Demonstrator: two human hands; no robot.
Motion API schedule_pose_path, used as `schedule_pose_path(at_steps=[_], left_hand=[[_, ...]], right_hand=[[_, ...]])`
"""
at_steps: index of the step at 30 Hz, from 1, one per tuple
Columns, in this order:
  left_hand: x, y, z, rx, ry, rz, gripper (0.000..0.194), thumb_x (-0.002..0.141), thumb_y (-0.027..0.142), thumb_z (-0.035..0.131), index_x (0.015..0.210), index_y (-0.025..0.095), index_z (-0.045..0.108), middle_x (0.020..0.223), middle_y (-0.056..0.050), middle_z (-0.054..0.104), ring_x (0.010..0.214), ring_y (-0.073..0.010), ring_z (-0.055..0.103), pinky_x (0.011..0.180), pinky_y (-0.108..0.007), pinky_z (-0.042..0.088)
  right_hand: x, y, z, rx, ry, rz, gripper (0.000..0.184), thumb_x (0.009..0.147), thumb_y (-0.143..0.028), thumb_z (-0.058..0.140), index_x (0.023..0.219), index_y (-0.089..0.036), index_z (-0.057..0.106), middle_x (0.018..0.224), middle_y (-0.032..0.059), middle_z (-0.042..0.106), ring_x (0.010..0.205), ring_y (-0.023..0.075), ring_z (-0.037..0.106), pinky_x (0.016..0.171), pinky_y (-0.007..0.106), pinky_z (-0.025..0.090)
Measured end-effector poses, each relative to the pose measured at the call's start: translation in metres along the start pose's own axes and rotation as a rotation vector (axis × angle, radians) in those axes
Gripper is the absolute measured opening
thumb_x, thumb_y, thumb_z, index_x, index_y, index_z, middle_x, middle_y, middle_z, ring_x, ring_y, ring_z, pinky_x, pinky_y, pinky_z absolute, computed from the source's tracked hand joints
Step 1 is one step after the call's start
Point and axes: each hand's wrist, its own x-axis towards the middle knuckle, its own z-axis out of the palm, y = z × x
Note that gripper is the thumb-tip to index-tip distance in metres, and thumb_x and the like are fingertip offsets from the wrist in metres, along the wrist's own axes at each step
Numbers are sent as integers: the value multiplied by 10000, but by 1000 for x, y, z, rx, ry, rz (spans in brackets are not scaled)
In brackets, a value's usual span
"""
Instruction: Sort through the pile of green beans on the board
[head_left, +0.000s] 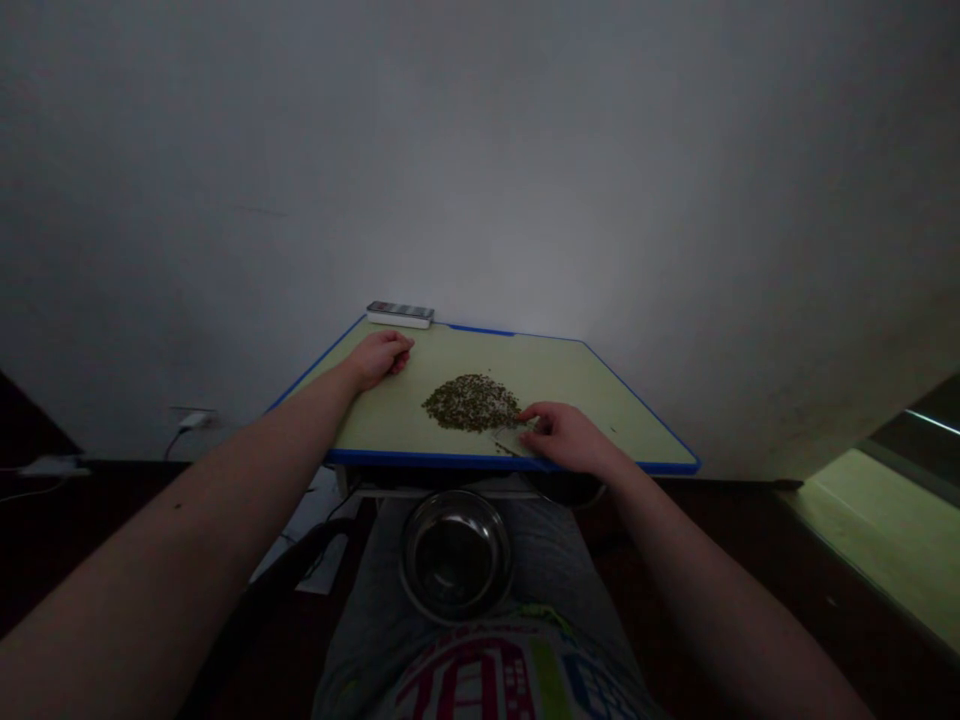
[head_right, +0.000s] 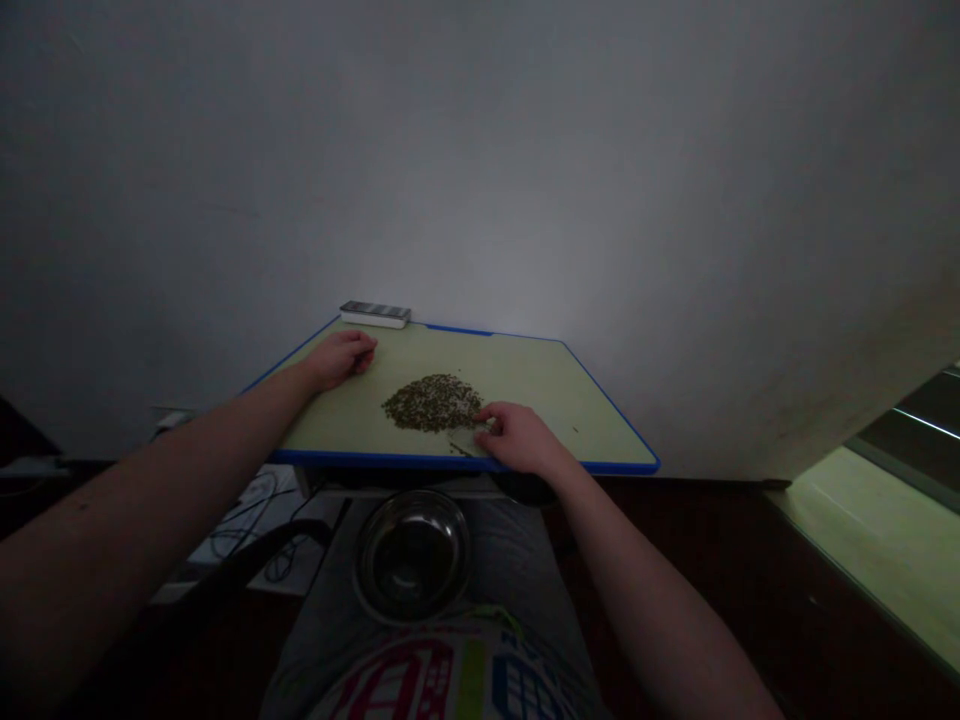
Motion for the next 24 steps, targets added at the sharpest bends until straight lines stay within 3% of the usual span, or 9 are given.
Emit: schedule_pose_path(at_steps=[14,24], left_hand=[[2,-3,-1,-15,-12,-19,203,660,256,615,595,173,443,463,40,478,360,-59,400,359,-199,264],[2,-2,-1,5,-7,2,199,663,264,607,587,173,447,463,40,477,360,-62,399,360,-209,274]], right_hand=[[-7,-16,8,103,-24,-39,286,726,-273,604,994,-184,641,602,-18,581,510,95,497,491,212,326],[-21,-37,9,200,-83,-77,285,734,-248,595,1013,-199,627,558,-46,517,496,89,454,487,209,319]])
